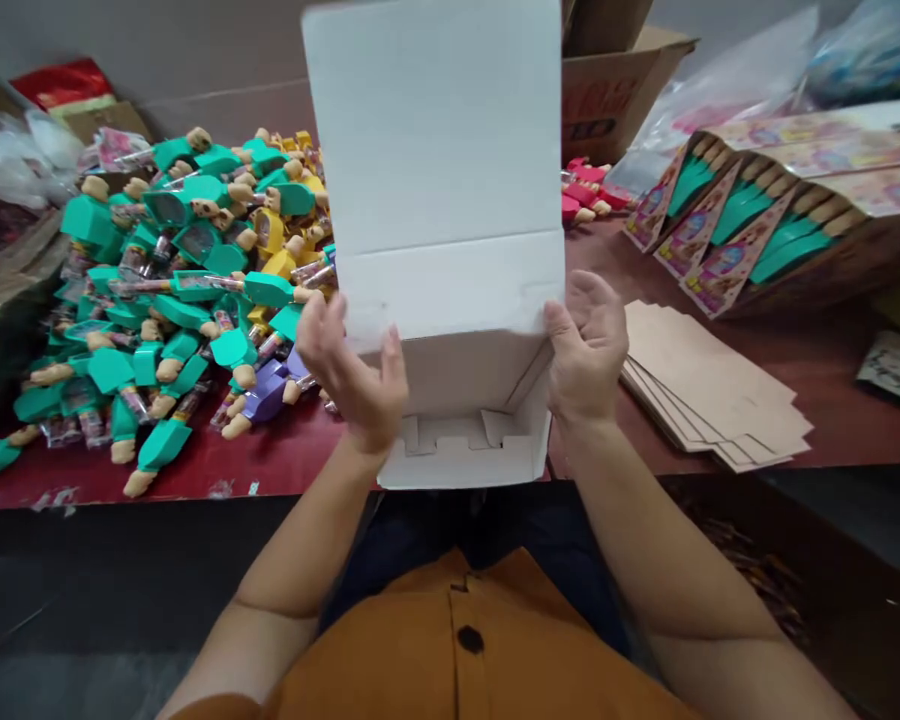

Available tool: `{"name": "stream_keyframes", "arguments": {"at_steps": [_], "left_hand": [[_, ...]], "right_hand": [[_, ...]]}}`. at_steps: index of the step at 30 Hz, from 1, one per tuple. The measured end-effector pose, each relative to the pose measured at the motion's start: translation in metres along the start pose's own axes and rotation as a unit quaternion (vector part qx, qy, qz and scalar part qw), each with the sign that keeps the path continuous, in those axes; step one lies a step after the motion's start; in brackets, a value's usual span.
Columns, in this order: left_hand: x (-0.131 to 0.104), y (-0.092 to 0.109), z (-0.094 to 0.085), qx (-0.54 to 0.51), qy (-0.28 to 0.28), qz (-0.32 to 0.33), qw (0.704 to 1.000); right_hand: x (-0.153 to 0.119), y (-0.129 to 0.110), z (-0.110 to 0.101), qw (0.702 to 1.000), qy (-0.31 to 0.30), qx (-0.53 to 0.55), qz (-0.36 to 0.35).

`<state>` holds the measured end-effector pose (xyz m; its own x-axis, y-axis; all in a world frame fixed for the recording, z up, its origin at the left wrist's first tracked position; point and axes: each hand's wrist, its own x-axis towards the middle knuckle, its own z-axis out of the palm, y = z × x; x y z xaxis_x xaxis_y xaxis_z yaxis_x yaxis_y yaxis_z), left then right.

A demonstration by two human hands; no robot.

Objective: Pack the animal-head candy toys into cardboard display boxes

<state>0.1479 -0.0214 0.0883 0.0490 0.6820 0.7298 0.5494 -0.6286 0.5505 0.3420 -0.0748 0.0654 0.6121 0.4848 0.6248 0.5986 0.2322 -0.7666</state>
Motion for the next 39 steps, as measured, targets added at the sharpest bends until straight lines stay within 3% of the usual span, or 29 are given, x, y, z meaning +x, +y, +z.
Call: {"name": "stream_keyframes", "arguments": {"at_steps": [1,2,4,6,8,10,11,13,15,17,19,21,25,27,29,31,33,36,39], "left_hand": [[-0.012,0.004,-0.003,0.019,-0.045,0.071,0.996],[-0.026,0.007,-0.006,0.014,-0.128,0.136,0.982],[-0.055,0.011,-0.009,-0.02,-0.341,0.213,0.915],[-0.081,0.011,-0.009,-0.011,-0.494,0.212,0.843],[-0.101,0.009,-0.008,0.04,-0.55,0.202,0.809],[-0.111,0.005,-0.007,0.08,-0.568,0.214,0.79],[-0.114,0.004,-0.006,0.091,-0.576,0.216,0.783],[-0.114,0.002,-0.006,0.095,-0.587,0.207,0.777],[-0.112,0.002,-0.006,0.09,-0.586,0.192,0.782],[-0.11,0.004,-0.005,0.089,-0.576,0.186,0.791],[-0.107,0.007,-0.004,0.081,-0.565,0.184,0.8],[-0.102,0.01,-0.004,0.06,-0.567,0.164,0.805],[-0.092,0.008,-0.007,0.047,-0.576,0.119,0.807],[-0.093,0.004,-0.009,0.066,-0.568,0.124,0.811],[-0.098,-0.001,-0.01,0.081,-0.565,0.128,0.811],[-0.103,-0.004,-0.01,0.096,-0.566,0.136,0.808],[-0.108,-0.005,-0.01,0.122,-0.553,0.16,0.808],[-0.107,-0.003,-0.014,0.122,-0.508,0.233,0.82],[-0.096,0.002,-0.025,0.058,-0.444,0.286,0.847]], "right_hand": [[-0.001,0.0,-0.001,1.0,0.006,0.008,0.009],[-0.002,0.0,-0.002,1.0,0.007,0.008,0.015],[-0.005,0.001,-0.005,1.0,-0.003,-0.014,0.013],[-0.011,-0.001,-0.012,0.999,-0.017,-0.051,0.0],[-0.021,-0.007,-0.023,0.995,0.003,-0.09,-0.045],[-0.038,-0.017,-0.037,0.981,0.038,-0.129,-0.143],[-0.049,-0.022,-0.044,0.969,0.026,-0.13,-0.207],[-0.074,-0.029,-0.055,0.942,-0.087,-0.11,-0.304],[-0.098,-0.03,-0.058,0.914,-0.247,-0.12,-0.298],[-0.114,-0.025,-0.055,0.894,-0.335,-0.192,-0.227],[-0.119,-0.02,-0.05,0.884,-0.347,-0.258,-0.178],[-0.112,-0.022,-0.049,0.891,-0.33,-0.259,-0.172],[-0.095,-0.033,-0.066,0.941,-0.203,-0.193,-0.188],[-0.097,-0.029,-0.076,0.962,-0.115,-0.208,-0.134],[-0.107,-0.015,-0.081,0.976,-0.084,-0.202,0.01],[-0.119,0.0,-0.081,0.964,-0.127,-0.131,0.194],[-0.126,0.007,-0.079,0.927,-0.197,-0.054,0.315],[-0.125,-0.005,-0.077,0.897,-0.253,0.026,0.362],[-0.116,-0.023,-0.084,0.896,-0.256,0.094,0.351]]}}
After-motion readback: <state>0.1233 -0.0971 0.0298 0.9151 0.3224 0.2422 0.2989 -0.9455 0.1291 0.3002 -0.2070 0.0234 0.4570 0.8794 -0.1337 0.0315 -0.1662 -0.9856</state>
